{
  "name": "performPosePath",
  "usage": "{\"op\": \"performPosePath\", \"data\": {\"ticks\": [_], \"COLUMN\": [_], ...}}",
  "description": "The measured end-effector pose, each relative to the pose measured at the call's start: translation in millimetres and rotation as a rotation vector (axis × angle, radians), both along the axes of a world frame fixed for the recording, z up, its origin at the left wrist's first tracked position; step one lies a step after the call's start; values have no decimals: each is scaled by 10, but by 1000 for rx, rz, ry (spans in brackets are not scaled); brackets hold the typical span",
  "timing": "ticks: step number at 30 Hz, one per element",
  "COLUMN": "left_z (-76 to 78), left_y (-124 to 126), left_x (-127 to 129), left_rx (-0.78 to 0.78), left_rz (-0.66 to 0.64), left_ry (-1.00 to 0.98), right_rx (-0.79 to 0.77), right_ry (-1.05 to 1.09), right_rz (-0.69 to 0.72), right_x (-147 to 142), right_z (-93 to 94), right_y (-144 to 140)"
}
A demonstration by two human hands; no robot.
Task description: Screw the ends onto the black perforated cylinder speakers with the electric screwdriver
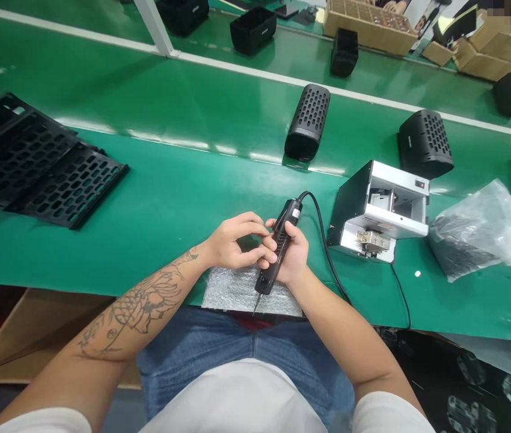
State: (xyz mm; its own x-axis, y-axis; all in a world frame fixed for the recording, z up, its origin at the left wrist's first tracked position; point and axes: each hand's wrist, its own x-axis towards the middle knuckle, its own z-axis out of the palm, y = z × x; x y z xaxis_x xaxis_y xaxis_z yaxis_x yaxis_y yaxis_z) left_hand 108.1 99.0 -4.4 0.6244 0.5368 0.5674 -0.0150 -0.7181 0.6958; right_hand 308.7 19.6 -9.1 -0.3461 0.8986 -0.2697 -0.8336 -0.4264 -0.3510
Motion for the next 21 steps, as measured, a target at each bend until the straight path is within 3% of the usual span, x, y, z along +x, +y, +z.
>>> {"op": "performPosePath", "data": {"ticks": [21], "left_z": [46], "left_y": [31], "left_x": [-34], "left_rx": [-162], "left_rz": [-37], "left_ry": [134], "right_rx": [-71], "right_ry": [-67], "right_rz": [-2], "right_x": [-22], "right_z": [14], "right_y": [11]}}
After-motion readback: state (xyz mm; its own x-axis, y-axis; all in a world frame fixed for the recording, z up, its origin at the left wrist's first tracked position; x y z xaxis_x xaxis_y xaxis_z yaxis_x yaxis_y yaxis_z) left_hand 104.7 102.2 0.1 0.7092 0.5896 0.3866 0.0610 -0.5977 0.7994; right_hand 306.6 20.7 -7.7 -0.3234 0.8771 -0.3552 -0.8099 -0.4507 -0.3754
